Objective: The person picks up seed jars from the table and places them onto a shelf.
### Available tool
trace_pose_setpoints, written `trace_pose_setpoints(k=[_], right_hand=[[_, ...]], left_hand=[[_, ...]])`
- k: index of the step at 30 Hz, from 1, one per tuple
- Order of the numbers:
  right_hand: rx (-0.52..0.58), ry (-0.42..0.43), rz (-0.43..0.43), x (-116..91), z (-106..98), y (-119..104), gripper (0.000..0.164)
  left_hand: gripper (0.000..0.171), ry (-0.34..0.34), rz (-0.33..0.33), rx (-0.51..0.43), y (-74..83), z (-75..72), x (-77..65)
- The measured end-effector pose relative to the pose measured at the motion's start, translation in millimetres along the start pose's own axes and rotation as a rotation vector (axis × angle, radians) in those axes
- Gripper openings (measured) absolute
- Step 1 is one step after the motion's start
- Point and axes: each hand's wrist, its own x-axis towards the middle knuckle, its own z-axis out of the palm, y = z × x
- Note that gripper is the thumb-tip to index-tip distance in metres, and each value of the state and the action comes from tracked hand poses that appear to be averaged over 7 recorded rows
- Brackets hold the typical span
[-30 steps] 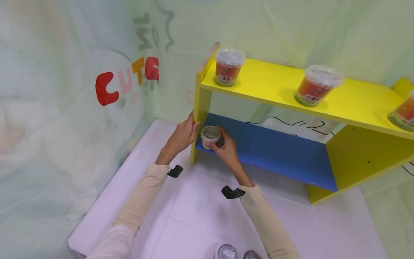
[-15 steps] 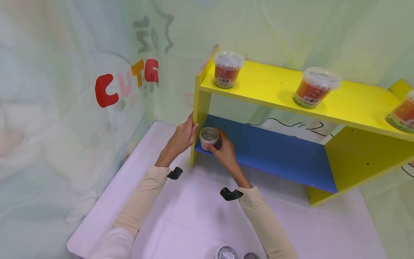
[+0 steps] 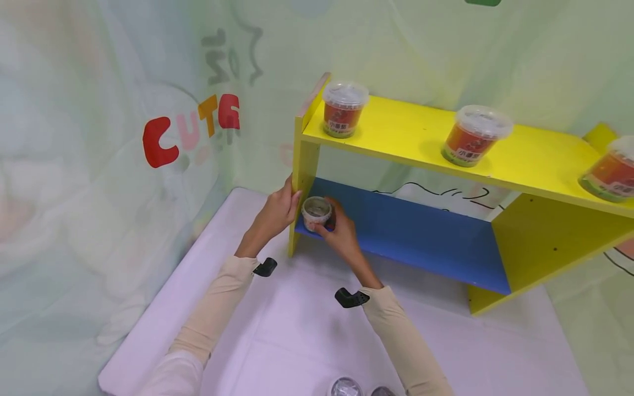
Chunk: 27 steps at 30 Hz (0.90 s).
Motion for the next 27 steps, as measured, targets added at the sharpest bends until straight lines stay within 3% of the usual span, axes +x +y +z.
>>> trace_pose_setpoints(k=[13, 19, 27], right_hand=[[0.022, 0.044, -0.007, -11.3, -0.9, 1.3, 0.078], [-0.025, 0.033, 0.030, -25.9, -6.2, 3.3, 0.079], [-0.011, 0.045, -0.005, -42.8, -14.9, 4.4, 0.066]], left_hand=[[0.045, -0.002, -0.014, 0.012, -1.3, 2.4, -0.8], [0.045, -0.014, -0.037, 0.006, 1.0, -0.5, -1.3], [0.047, -0.037, -0.069, -0.007, 4.3, -1.0, -0.1]])
